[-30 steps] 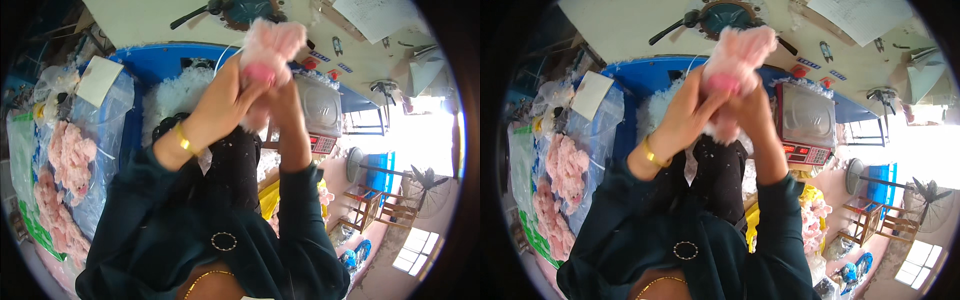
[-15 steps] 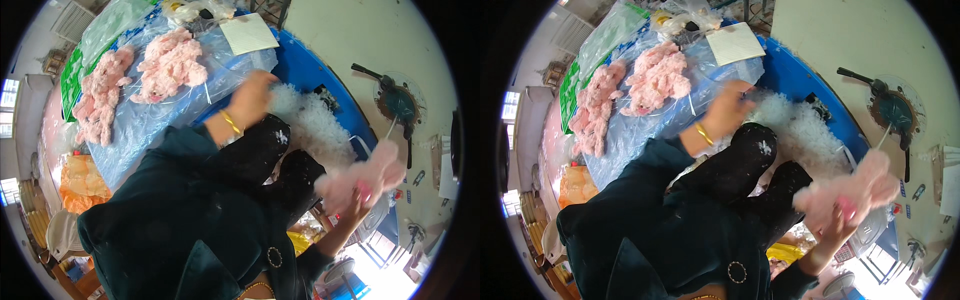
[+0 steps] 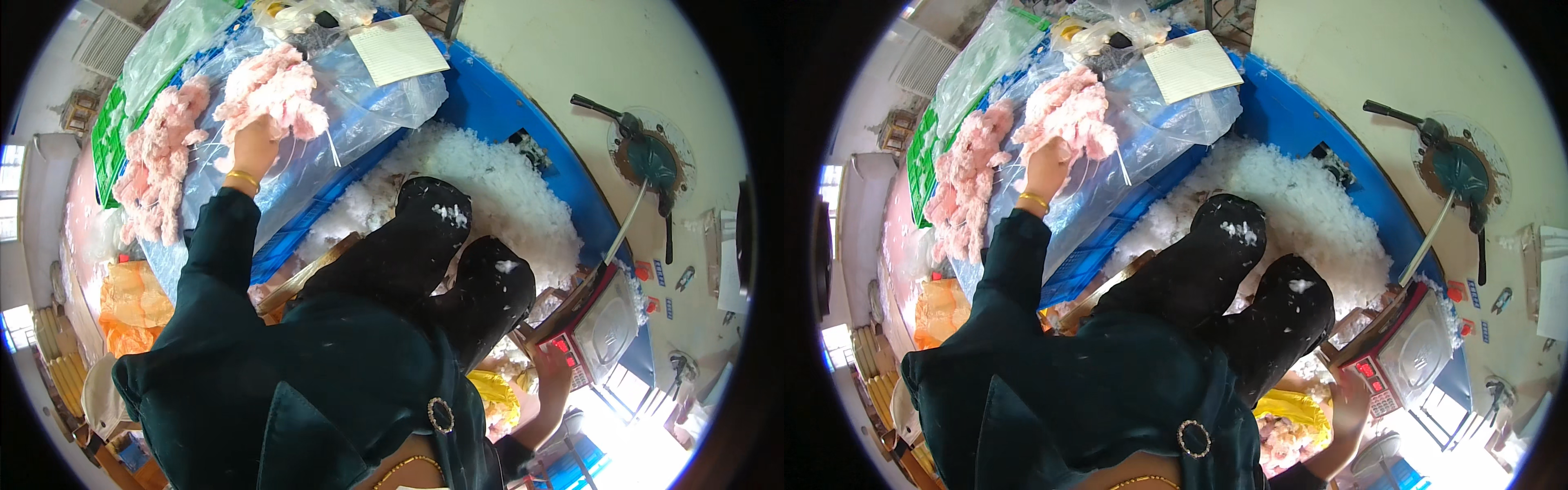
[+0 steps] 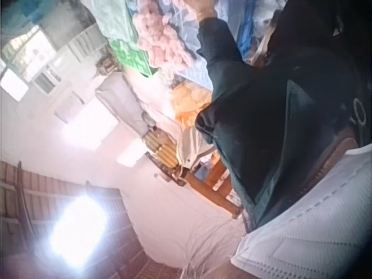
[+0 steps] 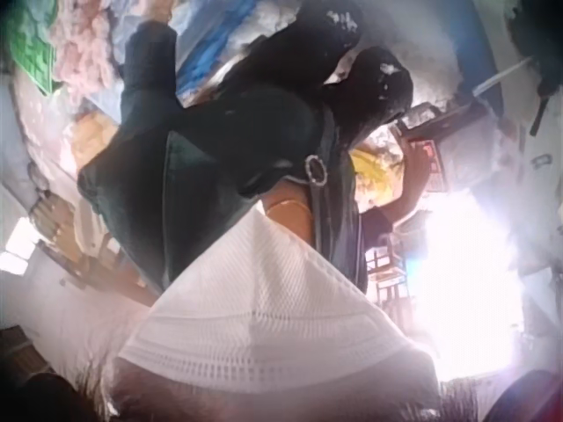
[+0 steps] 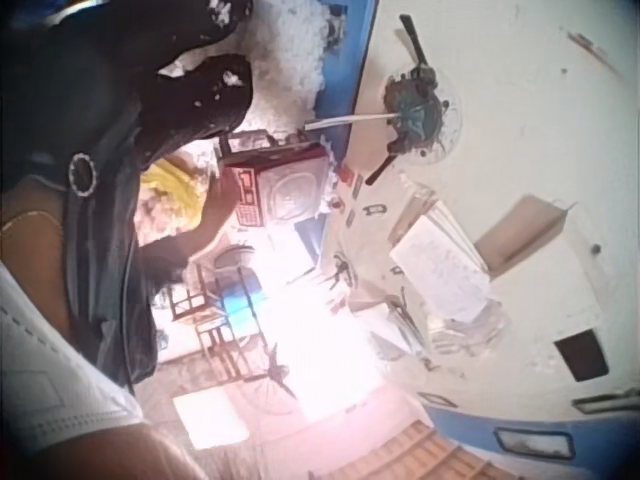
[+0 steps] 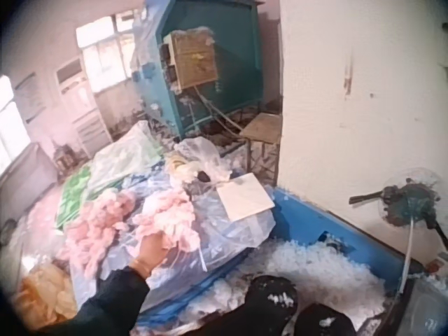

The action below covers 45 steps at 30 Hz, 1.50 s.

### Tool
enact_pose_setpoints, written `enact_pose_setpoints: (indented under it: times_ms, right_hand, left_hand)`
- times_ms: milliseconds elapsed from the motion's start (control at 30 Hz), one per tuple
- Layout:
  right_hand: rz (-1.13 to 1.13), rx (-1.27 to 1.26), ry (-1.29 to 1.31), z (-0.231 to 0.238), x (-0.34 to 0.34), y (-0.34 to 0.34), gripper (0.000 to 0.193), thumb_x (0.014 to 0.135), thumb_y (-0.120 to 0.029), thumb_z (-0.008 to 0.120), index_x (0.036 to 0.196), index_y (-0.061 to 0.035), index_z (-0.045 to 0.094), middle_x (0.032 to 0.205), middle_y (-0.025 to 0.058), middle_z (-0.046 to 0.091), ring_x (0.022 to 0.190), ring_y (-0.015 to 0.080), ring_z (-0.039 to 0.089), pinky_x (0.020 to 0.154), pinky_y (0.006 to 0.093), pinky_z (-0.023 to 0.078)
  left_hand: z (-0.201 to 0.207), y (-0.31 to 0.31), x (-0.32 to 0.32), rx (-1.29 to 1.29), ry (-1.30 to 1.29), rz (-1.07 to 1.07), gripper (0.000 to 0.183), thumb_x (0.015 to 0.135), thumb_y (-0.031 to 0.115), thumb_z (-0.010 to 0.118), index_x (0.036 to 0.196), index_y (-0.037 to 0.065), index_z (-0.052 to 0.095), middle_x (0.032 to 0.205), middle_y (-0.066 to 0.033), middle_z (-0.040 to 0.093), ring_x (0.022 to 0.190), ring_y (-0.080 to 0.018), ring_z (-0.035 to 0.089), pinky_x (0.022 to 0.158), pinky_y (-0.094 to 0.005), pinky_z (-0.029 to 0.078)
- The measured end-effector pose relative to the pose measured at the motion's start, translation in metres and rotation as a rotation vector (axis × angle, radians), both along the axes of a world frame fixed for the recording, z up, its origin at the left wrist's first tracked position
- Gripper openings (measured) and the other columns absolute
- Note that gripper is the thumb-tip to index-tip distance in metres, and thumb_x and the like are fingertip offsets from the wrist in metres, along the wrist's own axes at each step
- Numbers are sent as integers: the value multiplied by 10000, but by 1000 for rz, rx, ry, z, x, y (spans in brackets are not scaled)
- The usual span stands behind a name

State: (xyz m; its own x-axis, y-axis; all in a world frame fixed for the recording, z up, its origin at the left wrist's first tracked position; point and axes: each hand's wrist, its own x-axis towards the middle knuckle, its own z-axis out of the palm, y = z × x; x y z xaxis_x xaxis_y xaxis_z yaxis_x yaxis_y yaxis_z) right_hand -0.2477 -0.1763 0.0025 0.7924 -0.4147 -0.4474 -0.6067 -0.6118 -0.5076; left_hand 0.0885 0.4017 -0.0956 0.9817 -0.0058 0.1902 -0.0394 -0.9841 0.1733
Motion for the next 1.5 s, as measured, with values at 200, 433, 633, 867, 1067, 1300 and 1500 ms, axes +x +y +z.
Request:
enact_pose_setpoints:
  times_ms: [200, 433, 633, 867, 1067, 1300, 1500]
  right_hand:
    - [540, 518, -384, -17, 126, 88, 238, 843, -105, 655, 1063, -15, 650, 982, 122, 636, 897, 205, 636, 785, 268, 495]
    - [470, 499, -1191, -28, 195, 143, 454, 751, -218, 761, 1124, -45, 567, 1180, 136, 537, 1039, 298, 545, 880, 389, 450]
    - [287, 312, -897, -4, 157, 93, 275, 732, -199, 743, 947, -59, 642, 939, 97, 632, 854, 251, 622, 761, 320, 502]
    - [122, 436, -980, 18, 133, 92, 436, 706, -138, 818, 1065, -38, 592, 1004, 73, 640, 917, 200, 620, 807, 334, 504]
    - [-108, 1080, -696, 42, 109, 77, 503, 678, -34, 782, 1140, -14, 584, 1069, 75, 648, 990, 173, 611, 852, 329, 506]
    - [21, 1456, -874, -3, 91, 104, 454, 653, -59, 813, 1063, 6, 630, 1022, 96, 662, 940, 197, 623, 816, 321, 512]
    - [-196, 1084, -746, -19, 85, 89, 377, 660, -177, 796, 944, 33, 665, 893, 119, 680, 802, 179, 646, 700, 293, 515]
  left_hand:
    - [136, -125, -29, -1528, -56, -395, 225, 942, 267, 550, 954, 44, 524, 828, -38, 522, 819, -156, 485, 788, -298, 393]
    - [128, -267, -50, -2252, 741, -615, 279, 941, 344, 542, 940, 74, 472, 804, -8, 422, 867, -168, 417, 833, -298, 352]
    - [103, -304, -64, -1233, 218, -873, 248, 808, 84, 668, 1031, 6, 592, 1011, -76, 622, 961, -173, 571, 843, -308, 441]
    - [104, -314, -75, -1551, 1199, -1190, 577, 735, 178, 752, 1234, 7, 516, 1183, -58, 556, 1082, -145, 512, 944, -278, 380]
    - [97, -335, -90, -1431, 1201, -1035, 411, 794, 91, 713, 1165, -18, 574, 1099, -55, 626, 997, -133, 577, 861, -279, 459]
    - [58, -311, -90, -1319, 942, -971, 454, 884, 250, 573, 1232, -33, 507, 1210, -148, 556, 1071, -268, 567, 926, -370, 453]
    - [26, -303, -59, -1403, 1253, -907, 488, 913, 201, 544, 1314, -40, 405, 1322, -201, 464, 1191, -316, 482, 1045, -438, 370]
